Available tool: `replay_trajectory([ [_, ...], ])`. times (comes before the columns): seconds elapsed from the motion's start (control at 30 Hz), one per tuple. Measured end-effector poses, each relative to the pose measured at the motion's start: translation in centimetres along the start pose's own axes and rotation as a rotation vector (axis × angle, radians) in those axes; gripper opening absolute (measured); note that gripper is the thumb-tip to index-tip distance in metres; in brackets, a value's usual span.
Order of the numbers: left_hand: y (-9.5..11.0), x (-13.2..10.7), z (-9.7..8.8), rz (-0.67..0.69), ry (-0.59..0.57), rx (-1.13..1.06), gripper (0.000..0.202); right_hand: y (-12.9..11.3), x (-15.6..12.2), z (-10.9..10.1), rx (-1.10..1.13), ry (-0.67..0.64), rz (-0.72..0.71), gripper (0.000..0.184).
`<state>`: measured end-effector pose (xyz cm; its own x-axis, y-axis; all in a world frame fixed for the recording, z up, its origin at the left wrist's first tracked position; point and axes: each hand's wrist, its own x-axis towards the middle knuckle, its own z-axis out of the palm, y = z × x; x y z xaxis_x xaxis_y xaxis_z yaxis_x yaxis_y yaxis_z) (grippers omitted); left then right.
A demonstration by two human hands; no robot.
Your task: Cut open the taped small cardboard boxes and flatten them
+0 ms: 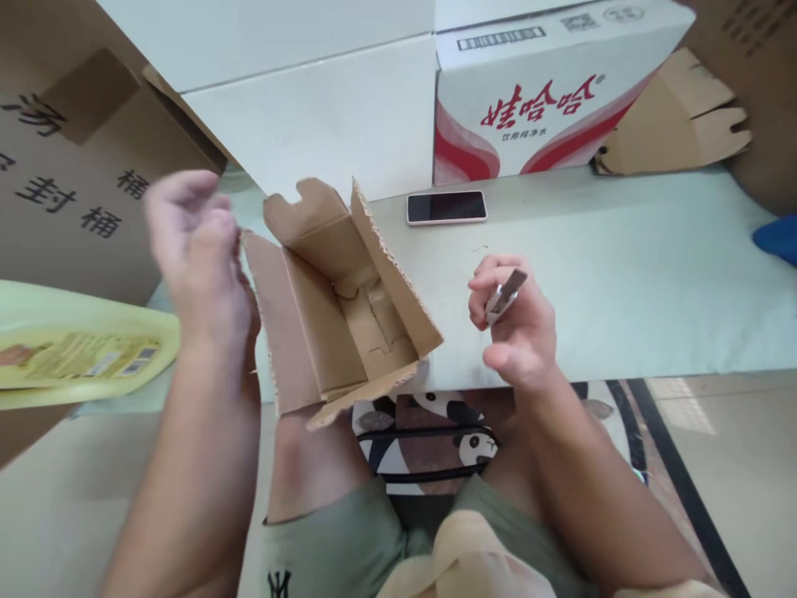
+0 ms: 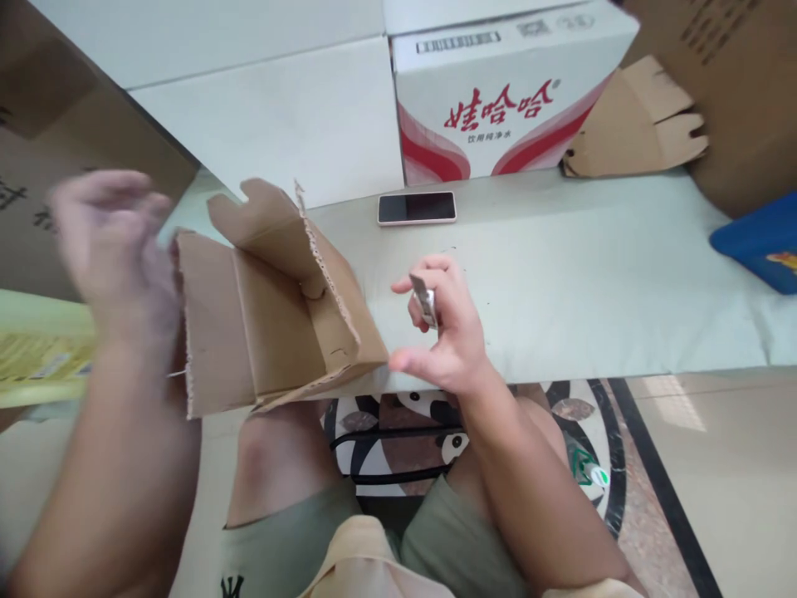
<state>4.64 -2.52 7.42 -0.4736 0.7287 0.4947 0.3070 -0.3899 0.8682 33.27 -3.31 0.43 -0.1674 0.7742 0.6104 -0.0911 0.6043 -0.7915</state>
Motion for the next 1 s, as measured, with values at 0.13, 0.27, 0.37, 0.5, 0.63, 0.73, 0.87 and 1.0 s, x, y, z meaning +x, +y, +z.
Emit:
replay_trajectory([
  [0.13, -3.4, 1.7, 0.8, -0.297, -0.094, -0.155, 0.041, -0.7, -1.3, 1.3, -0.07, -0.087, -0.113, 0.071],
  [0.27, -3.3, 1.1, 2.6, -0.326, 0.023, -0.227, 0.013, -0.7, -1.9, 3.5, -0.257, -0.015, -0.162, 0.059],
  [0.37, -3.0, 0.4, 3.7, -0.356, 0.066, -0.254, 0.036, -0.2, -1.9, 3.8, -0.307, 0.097, -0.08, 0.06],
  [0.5, -4.5, -0.5, 3.7, -0.242, -0.033, -0.139, 0.035, 0.4, -1.5, 3.0, -0.259, 0.125, 0.052, 0.032],
  [0.63, -6.9, -0.6, 3.3, -0.112, -0.217, 0.077, 0.03, 1.0, -1.4, 2.6, -0.174, 0.082, -0.094, 0.025],
  [0.73, -7.7, -0.3, 3.8, -0.063, -0.346, 0.138, 0.043, 1.4, -1.5, 2.4, -0.132, -0.011, -0.192, 0.048],
  [0.87, -7.0, -0.2, 4.6, 0.023, -0.486, 0.244, 0.02, 1.4, -1.5, 2.0, -0.136, -0.094, -0.157, 0.038],
  [1.0, -5.9, -0.6, 4.1, 0.004, -0.51, 0.287, 0.022, 1.2, -1.5, 2.0, -0.112, -0.086, -0.089, 0.031],
])
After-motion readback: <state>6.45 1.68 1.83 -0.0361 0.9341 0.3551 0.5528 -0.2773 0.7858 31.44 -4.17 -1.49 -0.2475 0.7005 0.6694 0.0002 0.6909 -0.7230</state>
